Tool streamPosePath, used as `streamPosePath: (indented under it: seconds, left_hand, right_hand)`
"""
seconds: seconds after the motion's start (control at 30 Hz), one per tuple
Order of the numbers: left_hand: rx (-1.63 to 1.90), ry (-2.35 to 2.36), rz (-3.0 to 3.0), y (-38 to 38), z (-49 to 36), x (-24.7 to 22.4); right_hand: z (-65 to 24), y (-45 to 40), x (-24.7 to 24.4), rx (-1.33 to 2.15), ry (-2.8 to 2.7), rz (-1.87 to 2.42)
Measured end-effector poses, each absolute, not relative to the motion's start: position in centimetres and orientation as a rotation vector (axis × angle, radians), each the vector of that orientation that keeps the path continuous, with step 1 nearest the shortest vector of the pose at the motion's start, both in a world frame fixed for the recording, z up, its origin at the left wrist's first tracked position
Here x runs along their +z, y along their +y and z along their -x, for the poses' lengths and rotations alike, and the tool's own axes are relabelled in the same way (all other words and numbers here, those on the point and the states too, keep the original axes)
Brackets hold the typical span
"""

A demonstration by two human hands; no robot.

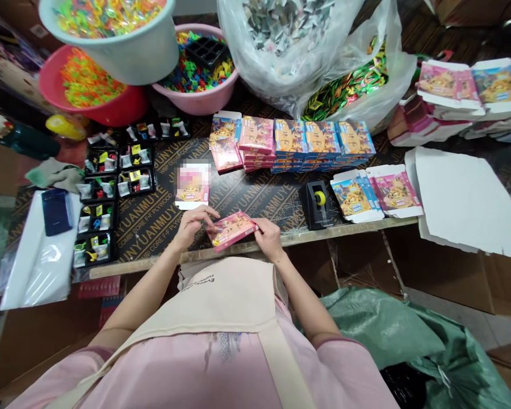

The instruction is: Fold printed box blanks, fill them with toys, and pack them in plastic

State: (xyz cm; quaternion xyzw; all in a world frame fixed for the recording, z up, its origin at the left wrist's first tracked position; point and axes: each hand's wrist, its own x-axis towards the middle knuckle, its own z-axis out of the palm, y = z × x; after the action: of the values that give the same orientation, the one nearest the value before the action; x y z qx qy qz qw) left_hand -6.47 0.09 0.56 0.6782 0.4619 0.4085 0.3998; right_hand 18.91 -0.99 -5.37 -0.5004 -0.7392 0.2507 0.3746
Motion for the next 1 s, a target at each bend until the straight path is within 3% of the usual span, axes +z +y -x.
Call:
streamPosePath:
  seconds: [0.1,0.23,0.37,0.63,0.8,1.0]
  left_hand:
    - [0.815,1.307,-1.694,-0.2,5.4,0.2]
    - [0.507,1.413,-1.693,-1.8,2.1,-0.2]
    - [0.434,1.501,-1.792,-2.4,4.0,0.1]
    - [0.102,1.923,-2.012,-4.2,12.5,-0.7]
    - [0.275,2.05,-1.936,-5.8,13.5,-1.2]
    - [0.724,2.243,-1.73,-7.1,15.8,-1.4]
  right_hand:
    - [-18.3,-0.8,-5.4,0.396,-2.043,1.09]
    - [-17.9,0.8,-4.3,0.339,-2.176,0.831]
    - [-16.1,5.5,-3.3,0.382,-2.106,0.956]
    - [2.3,13.4,-3.6,0.742,-2.475,0.745]
    - [12.2,14.5,-2.8,0.728,-2.813,0.703]
    - [14.7,14.7,-2.8,0.58,-2.957,0.779]
